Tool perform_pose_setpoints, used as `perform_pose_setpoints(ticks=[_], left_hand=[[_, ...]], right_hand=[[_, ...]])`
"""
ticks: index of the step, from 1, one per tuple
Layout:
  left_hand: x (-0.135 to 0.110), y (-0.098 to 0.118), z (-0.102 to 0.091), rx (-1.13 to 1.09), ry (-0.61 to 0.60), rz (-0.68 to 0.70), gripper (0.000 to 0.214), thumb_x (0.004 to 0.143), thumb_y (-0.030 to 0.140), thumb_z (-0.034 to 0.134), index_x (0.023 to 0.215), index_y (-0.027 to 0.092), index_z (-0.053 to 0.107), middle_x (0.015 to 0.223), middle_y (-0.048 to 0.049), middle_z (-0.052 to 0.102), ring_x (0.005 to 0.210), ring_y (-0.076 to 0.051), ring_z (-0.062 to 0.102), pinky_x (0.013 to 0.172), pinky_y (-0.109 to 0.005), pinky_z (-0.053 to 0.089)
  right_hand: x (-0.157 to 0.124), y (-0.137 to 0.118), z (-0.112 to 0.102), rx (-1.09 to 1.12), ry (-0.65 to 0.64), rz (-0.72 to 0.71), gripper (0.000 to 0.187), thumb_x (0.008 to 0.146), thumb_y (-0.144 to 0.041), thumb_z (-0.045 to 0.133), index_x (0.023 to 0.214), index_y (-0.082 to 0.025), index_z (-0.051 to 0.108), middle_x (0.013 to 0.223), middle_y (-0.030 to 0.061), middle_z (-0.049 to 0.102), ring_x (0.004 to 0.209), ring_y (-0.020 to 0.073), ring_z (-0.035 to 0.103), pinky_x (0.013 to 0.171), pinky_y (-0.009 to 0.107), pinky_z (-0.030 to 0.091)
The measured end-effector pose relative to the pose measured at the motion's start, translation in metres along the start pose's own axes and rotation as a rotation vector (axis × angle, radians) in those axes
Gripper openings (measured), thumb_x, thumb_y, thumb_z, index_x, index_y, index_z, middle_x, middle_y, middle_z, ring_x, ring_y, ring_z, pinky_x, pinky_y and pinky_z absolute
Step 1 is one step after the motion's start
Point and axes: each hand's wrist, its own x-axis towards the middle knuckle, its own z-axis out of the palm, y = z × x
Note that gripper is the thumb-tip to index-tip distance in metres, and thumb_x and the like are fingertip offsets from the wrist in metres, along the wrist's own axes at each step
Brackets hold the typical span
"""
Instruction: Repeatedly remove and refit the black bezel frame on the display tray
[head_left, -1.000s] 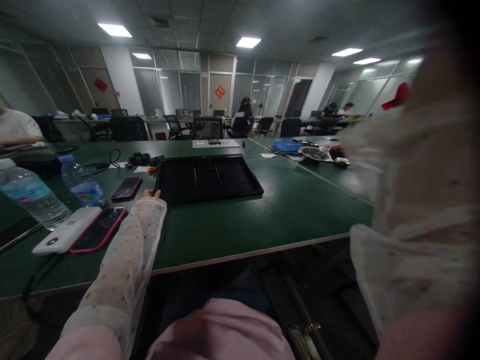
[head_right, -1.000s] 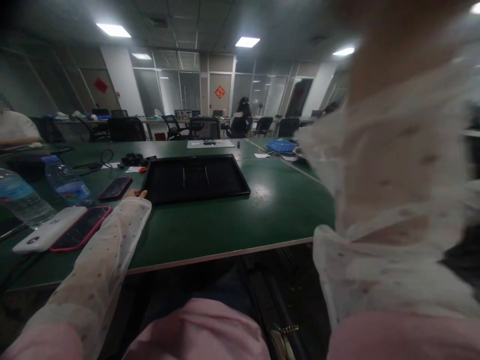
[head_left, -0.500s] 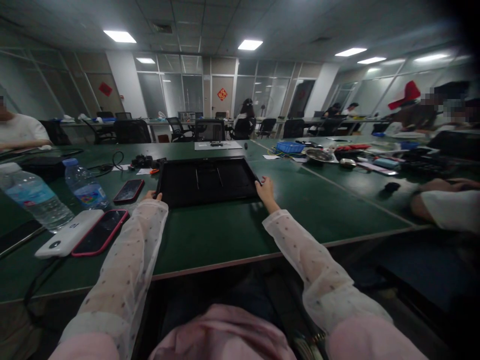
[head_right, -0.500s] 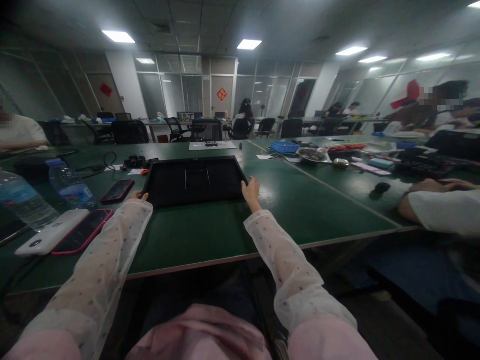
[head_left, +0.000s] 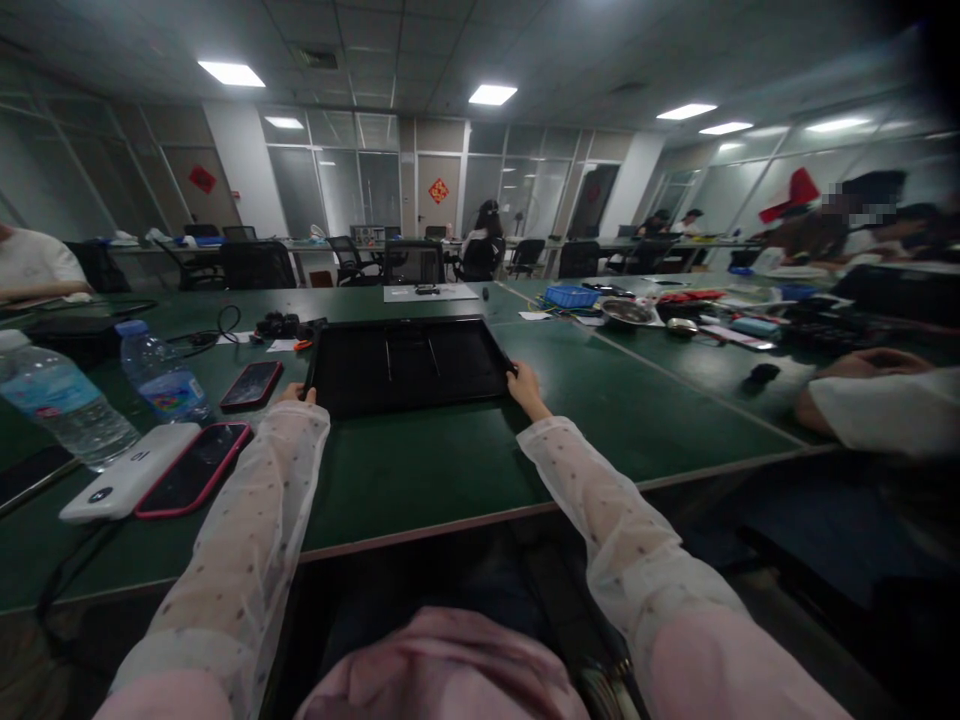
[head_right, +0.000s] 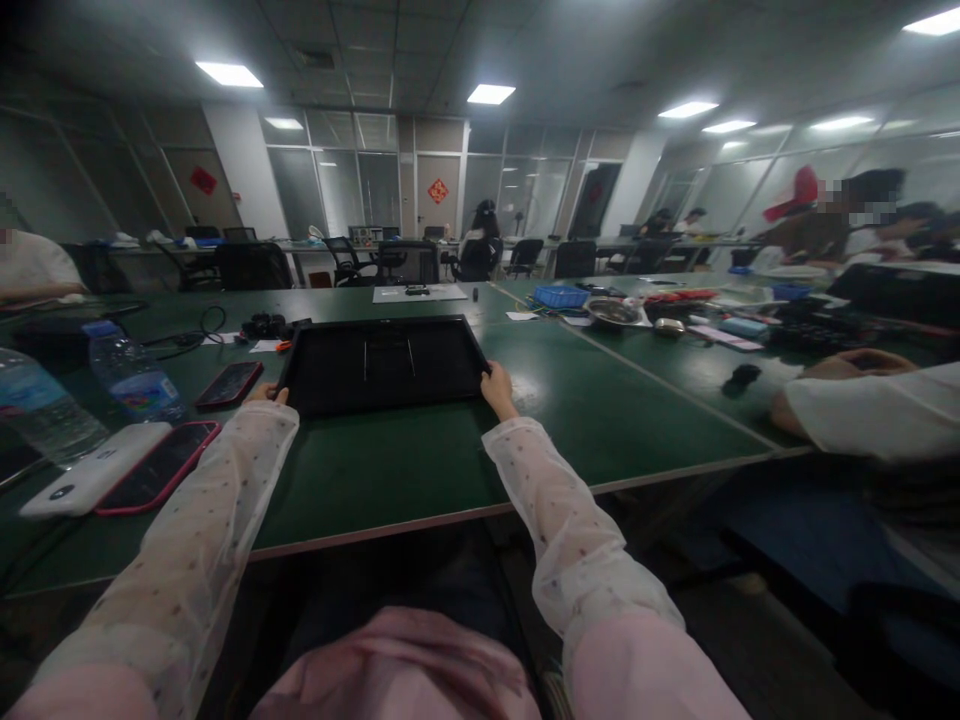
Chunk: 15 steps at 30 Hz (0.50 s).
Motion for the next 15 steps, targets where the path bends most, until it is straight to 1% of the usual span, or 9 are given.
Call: perform_pose_setpoints(ticks=[2,5,8,11,13,15], left_hand=[[0.012,-0.008,0.005,0.054,0.007,-0.048,0.040,0.098,0.030,0.062,0.129,0.005,0.063,0.111,-0.0117,0.069,0.112,-0.027,0.063,0.100,-0.037,0.047],[0.025,-0.019,0.012,0.086,0.003,-0.094,0.040,0.095,0.031,0.064,0.128,0.009,0.065,0.111,-0.0113,0.069,0.111,-0.027,0.063,0.099,-0.037,0.046],[0.031,-0.025,0.016,0.097,0.000,-0.094,0.039,0.095,0.030,0.063,0.127,0.007,0.065,0.111,-0.0116,0.068,0.111,-0.026,0.062,0.099,-0.037,0.045],[0.033,-0.029,0.016,0.119,-0.024,-0.071,0.039,0.096,0.029,0.061,0.126,0.004,0.064,0.112,-0.0121,0.068,0.106,-0.023,0.062,0.095,-0.035,0.045],[0.035,-0.029,0.015,0.142,-0.037,-0.046,0.039,0.096,0.030,0.061,0.125,0.003,0.064,0.113,-0.0135,0.068,0.107,-0.025,0.061,0.097,-0.038,0.044],[0.037,-0.029,0.014,0.195,-0.038,-0.031,0.040,0.096,0.032,0.061,0.125,0.005,0.065,0.119,-0.0162,0.067,0.117,-0.031,0.058,0.106,-0.047,0.038]], right_hand=[[0.000,0.000,-0.001,-0.003,0.003,0.011,0.048,0.090,-0.016,0.049,0.135,-0.008,0.064,0.131,0.0211,0.069,0.121,0.0293,0.065,0.108,0.040,0.047],[0.002,0.003,-0.001,-0.004,-0.008,0.037,0.049,0.091,-0.018,0.051,0.138,-0.007,0.061,0.128,0.0205,0.071,0.117,0.0296,0.067,0.105,0.041,0.049],[0.005,0.007,0.000,0.005,-0.005,0.025,0.054,0.093,-0.021,0.054,0.145,-0.008,0.057,0.129,0.0193,0.071,0.117,0.0288,0.067,0.106,0.040,0.049],[0.008,0.011,0.002,-0.002,-0.007,0.004,0.054,0.094,-0.023,0.056,0.146,-0.008,0.058,0.133,0.0192,0.069,0.121,0.0278,0.066,0.108,0.038,0.047],[0.010,0.013,0.005,-0.014,-0.025,-0.012,0.052,0.095,-0.023,0.054,0.144,-0.007,0.059,0.135,0.0197,0.068,0.123,0.0279,0.064,0.108,0.037,0.046],[0.011,0.014,0.007,-0.030,-0.035,-0.043,0.050,0.096,-0.022,0.051,0.143,-0.006,0.060,0.137,0.0202,0.067,0.125,0.0282,0.063,0.110,0.037,0.045]])
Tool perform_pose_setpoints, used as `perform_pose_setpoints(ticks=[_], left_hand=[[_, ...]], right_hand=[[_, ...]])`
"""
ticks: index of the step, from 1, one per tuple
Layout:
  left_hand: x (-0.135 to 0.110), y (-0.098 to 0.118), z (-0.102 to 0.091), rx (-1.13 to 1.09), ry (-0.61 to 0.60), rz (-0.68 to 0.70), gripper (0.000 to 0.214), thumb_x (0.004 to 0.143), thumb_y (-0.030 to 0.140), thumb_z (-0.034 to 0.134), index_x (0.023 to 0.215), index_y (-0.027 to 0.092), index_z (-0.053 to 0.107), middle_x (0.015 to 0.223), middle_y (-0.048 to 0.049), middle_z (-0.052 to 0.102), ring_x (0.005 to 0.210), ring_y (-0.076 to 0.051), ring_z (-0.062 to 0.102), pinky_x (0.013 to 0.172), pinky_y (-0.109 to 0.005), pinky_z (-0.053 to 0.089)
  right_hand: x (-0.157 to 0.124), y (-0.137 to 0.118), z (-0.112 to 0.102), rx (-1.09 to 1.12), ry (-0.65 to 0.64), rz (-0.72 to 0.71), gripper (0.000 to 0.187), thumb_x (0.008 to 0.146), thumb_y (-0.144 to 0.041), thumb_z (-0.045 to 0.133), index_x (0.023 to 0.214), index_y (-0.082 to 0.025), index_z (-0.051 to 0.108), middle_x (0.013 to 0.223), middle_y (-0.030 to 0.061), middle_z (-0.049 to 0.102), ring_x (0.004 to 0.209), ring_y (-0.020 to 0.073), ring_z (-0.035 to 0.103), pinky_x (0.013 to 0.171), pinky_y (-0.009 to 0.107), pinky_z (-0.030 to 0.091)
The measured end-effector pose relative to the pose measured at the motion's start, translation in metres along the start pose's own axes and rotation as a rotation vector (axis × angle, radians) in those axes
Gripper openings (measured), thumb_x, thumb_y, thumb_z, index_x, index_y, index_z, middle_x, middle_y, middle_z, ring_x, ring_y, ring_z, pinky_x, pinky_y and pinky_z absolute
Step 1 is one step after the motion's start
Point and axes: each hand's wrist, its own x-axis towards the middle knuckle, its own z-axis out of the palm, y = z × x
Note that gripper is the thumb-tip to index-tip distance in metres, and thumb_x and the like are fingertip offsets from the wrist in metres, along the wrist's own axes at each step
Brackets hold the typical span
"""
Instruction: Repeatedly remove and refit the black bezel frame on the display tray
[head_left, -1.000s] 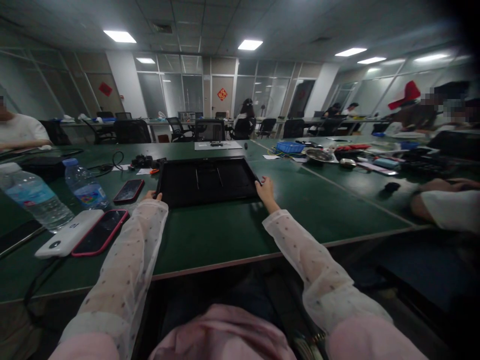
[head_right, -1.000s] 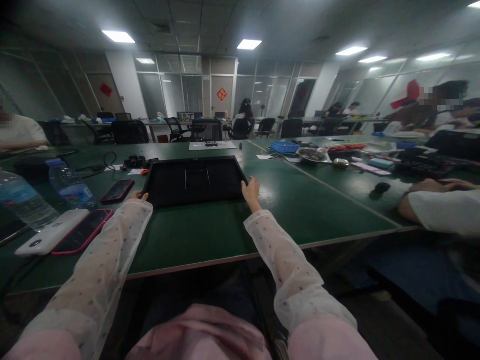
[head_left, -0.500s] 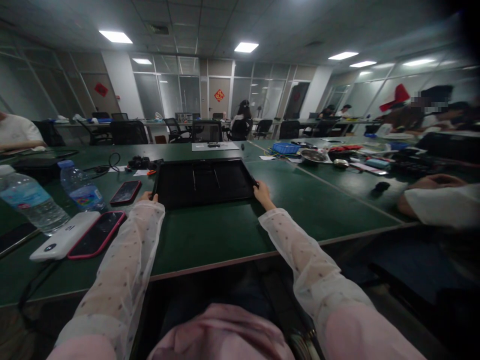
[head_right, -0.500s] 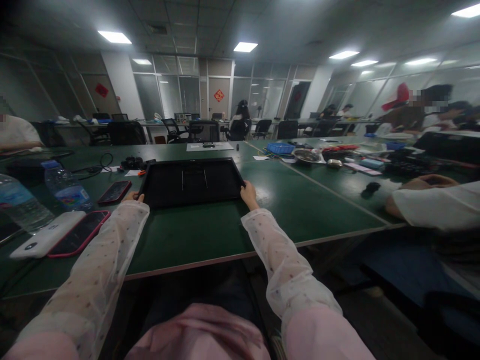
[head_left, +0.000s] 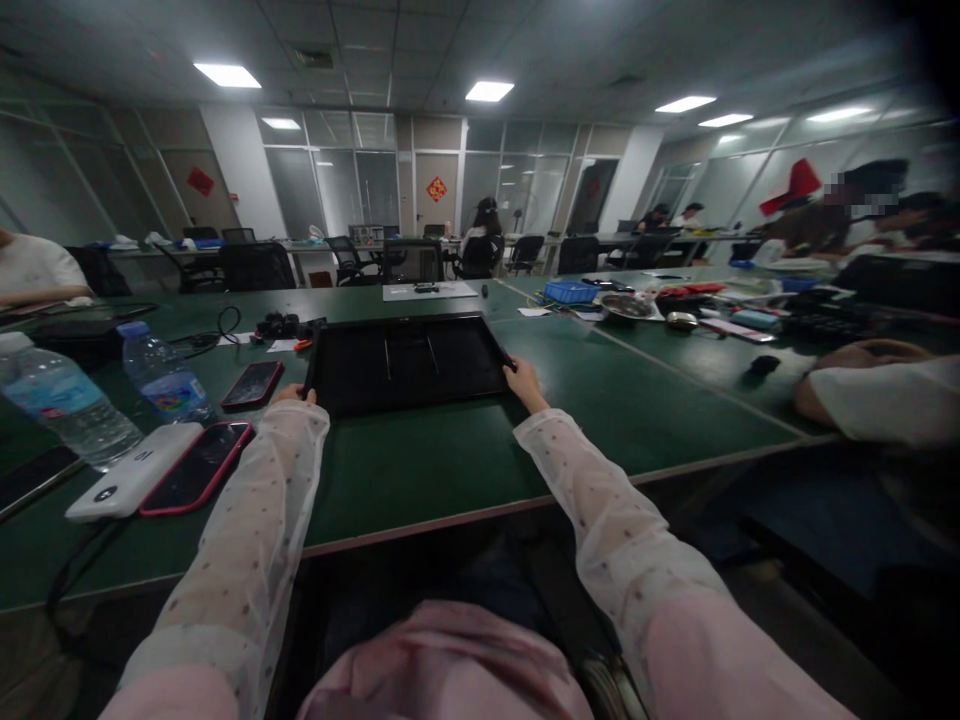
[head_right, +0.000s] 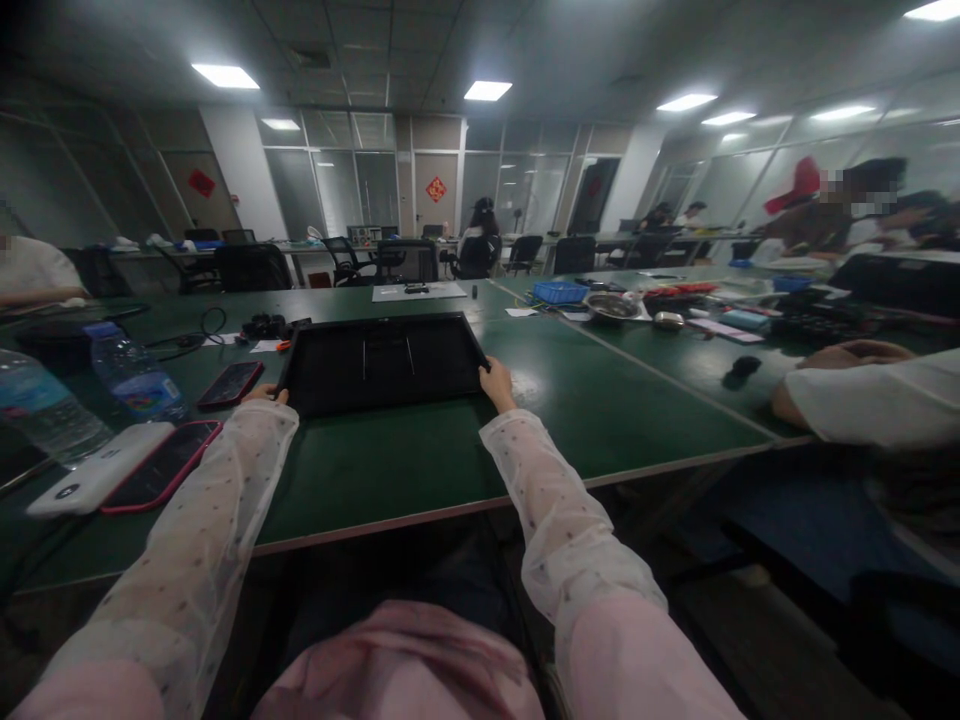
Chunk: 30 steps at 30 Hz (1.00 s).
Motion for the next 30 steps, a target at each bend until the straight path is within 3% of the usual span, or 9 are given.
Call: perform_pose_setpoints(ticks=[4,10,14,20,30], left_hand=[[-0.002,0.002,0.000,0.157,0.040,0.010,0.041,0.095,0.038,0.058,0.126,0.013,0.065,0.129,-0.0188,0.065,0.131,-0.038,0.050,0.112,-0.059,0.028],[-0.018,0.012,-0.001,0.105,0.321,0.176,0.044,0.097,0.044,0.047,0.125,0.014,0.062,0.137,-0.0201,0.061,0.132,-0.038,0.049,0.110,-0.058,0.027],[-0.027,0.020,-0.010,0.050,0.447,0.212,0.047,0.098,0.048,0.046,0.128,0.016,0.061,0.145,-0.0200,0.055,0.136,-0.038,0.045,0.111,-0.056,0.023],[-0.032,0.022,-0.016,0.040,0.411,0.223,0.041,0.097,0.046,0.050,0.123,0.019,0.065,0.146,-0.0164,0.055,0.138,-0.036,0.041,0.113,-0.057,0.019],[-0.021,0.012,-0.006,0.102,0.298,0.168,0.032,0.093,0.043,0.055,0.111,0.021,0.071,0.139,-0.0118,0.059,0.139,-0.034,0.037,0.112,-0.060,0.021]], right_hand=[[0.000,0.001,0.002,-0.063,0.059,-0.057,0.049,0.096,-0.022,0.048,0.139,-0.006,0.063,0.136,0.0218,0.066,0.125,0.0308,0.058,0.111,0.044,0.043],[-0.004,-0.007,-0.006,-0.102,0.317,-0.128,0.055,0.099,-0.026,0.041,0.151,-0.015,0.054,0.122,0.0191,0.065,0.116,0.0329,0.054,0.103,0.050,0.044],[-0.009,-0.017,-0.015,-0.148,0.386,-0.202,0.059,0.102,-0.028,0.034,0.159,-0.019,0.042,0.117,0.0165,0.064,0.112,0.0316,0.052,0.100,0.048,0.043],[-0.017,-0.025,-0.018,-0.125,0.378,-0.200,0.059,0.098,-0.021,0.034,0.156,-0.016,0.045,0.125,0.0179,0.064,0.117,0.0322,0.051,0.099,0.048,0.043],[-0.017,-0.020,-0.012,-0.087,0.266,-0.135,0.055,0.092,-0.016,0.043,0.144,-0.014,0.061,0.130,0.0177,0.068,0.120,0.0330,0.051,0.101,0.050,0.042]])
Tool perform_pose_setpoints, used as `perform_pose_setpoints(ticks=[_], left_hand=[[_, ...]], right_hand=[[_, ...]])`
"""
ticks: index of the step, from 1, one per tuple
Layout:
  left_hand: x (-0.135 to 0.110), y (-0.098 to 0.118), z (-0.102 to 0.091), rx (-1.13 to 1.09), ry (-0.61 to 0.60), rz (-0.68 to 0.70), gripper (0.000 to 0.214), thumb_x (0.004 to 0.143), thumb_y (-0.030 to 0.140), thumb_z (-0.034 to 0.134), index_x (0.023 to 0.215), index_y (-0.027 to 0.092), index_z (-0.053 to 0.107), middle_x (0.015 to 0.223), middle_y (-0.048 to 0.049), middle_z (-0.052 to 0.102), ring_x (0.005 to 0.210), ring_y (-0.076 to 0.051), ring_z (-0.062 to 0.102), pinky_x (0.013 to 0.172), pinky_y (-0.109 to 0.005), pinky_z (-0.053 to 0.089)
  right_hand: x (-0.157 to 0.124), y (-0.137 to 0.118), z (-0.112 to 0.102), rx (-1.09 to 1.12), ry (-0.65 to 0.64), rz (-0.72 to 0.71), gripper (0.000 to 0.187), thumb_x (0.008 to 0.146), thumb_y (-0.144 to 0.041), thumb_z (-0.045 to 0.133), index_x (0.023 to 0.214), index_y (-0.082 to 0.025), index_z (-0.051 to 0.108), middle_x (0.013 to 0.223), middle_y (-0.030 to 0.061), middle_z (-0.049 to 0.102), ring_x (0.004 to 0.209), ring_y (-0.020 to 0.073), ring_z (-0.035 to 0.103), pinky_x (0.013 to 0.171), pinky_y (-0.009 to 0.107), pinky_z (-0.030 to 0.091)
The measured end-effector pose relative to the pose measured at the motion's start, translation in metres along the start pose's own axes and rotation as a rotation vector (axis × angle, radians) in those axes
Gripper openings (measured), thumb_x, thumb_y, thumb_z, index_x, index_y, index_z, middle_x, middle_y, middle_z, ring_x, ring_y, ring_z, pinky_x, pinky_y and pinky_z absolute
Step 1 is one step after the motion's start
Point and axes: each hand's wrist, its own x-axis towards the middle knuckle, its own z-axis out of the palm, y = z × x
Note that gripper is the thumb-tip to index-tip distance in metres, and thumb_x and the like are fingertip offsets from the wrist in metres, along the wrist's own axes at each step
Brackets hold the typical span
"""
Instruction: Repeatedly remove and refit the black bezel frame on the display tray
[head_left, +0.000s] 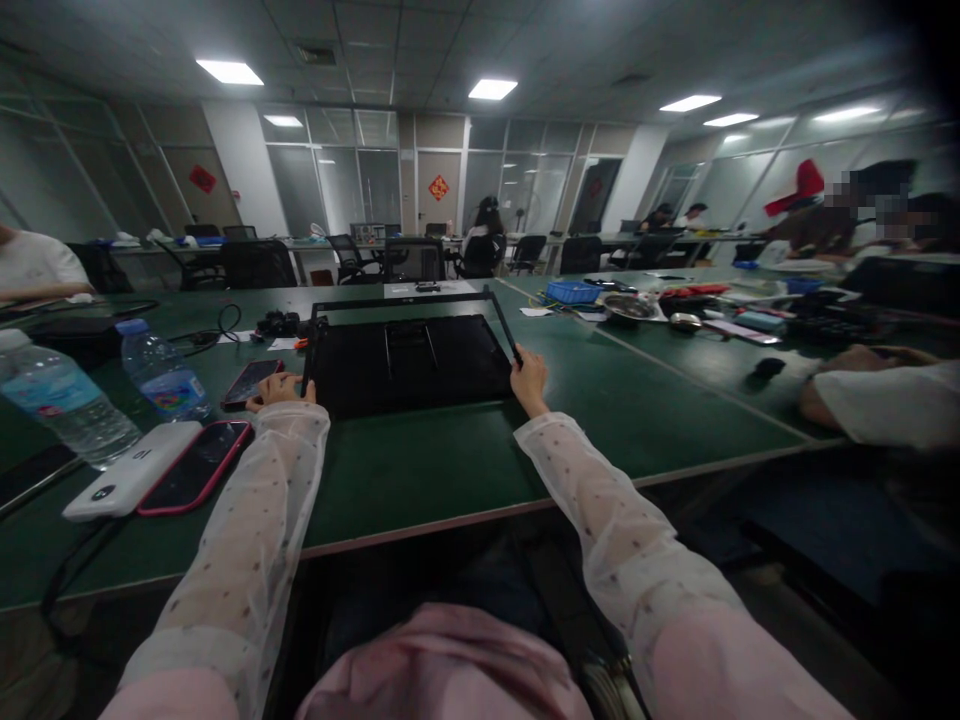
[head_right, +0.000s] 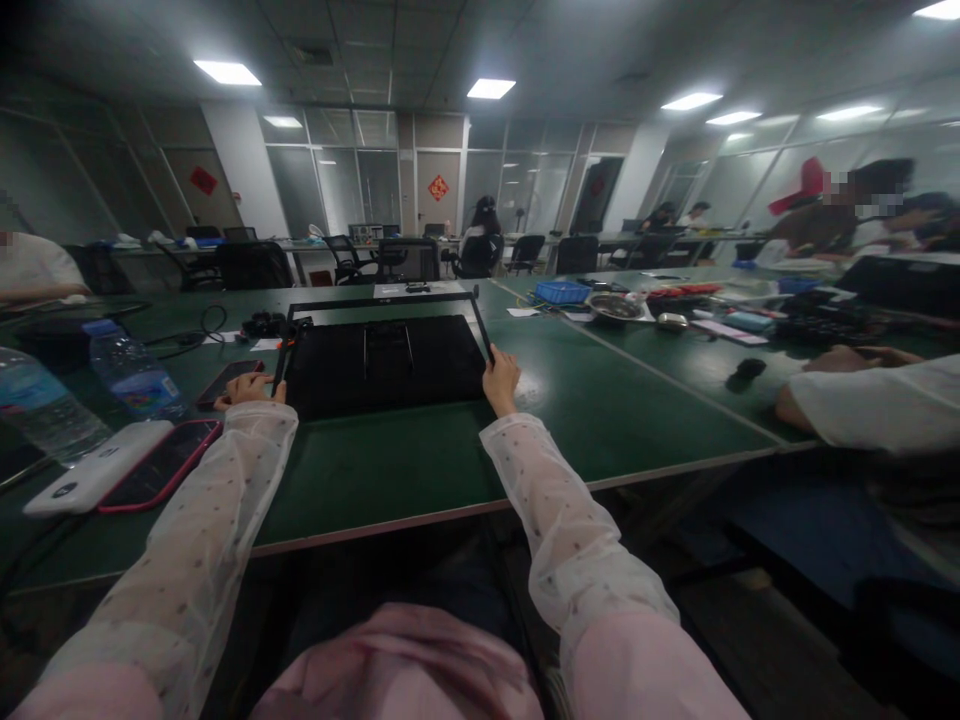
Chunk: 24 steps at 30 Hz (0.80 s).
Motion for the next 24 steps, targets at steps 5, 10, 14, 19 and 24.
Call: perform_pose_setpoints(ticks=[5,10,14,19,24], left_hand=[[0.003,-0.003,0.003,0.038,-0.072,-0.025,0.032,0.092,0.042,0.055,0.111,0.021,0.071,0.140,-0.0146,0.058,0.139,-0.036,0.036,0.111,-0.063,0.022],[0.006,-0.005,0.005,0.080,-0.140,-0.048,0.032,0.094,0.044,0.054,0.110,0.023,0.070,0.142,-0.0140,0.058,0.142,-0.036,0.034,0.111,-0.062,0.023],[0.008,-0.008,0.009,0.094,-0.181,-0.069,0.035,0.094,0.046,0.053,0.112,0.021,0.070,0.143,-0.0157,0.057,0.143,-0.036,0.032,0.112,-0.063,0.022],[0.008,-0.008,0.010,0.093,-0.200,-0.080,0.037,0.095,0.046,0.051,0.114,0.021,0.070,0.143,-0.0165,0.056,0.141,-0.038,0.032,0.110,-0.064,0.022],[0.006,-0.007,0.009,0.039,-0.165,-0.066,0.035,0.093,0.042,0.055,0.110,0.015,0.070,0.138,-0.0188,0.060,0.138,-0.039,0.035,0.109,-0.067,0.022]], right_hand=[[0.000,0.003,0.002,0.018,-0.049,0.024,0.053,0.092,-0.016,0.044,0.142,-0.013,0.062,0.133,0.0181,0.068,0.122,0.0337,0.054,0.103,0.051,0.043],[0.001,0.006,0.005,0.009,-0.089,0.059,0.051,0.093,-0.016,0.048,0.142,-0.014,0.064,0.136,0.0170,0.068,0.126,0.0341,0.056,0.107,0.052,0.043],[0.003,0.010,0.007,0.009,-0.140,0.094,0.050,0.094,-0.019,0.051,0.141,-0.016,0.065,0.135,0.0148,0.070,0.125,0.0333,0.060,0.108,0.053,0.044],[0.004,0.011,0.008,0.009,-0.166,0.127,0.051,0.094,-0.019,0.053,0.144,-0.018,0.063,0.134,0.0141,0.070,0.124,0.0316,0.063,0.108,0.049,0.046],[0.005,0.009,0.007,-0.016,-0.157,0.100,0.050,0.095,-0.018,0.053,0.144,-0.016,0.063,0.134,0.0159,0.070,0.123,0.0324,0.065,0.108,0.050,0.046]])
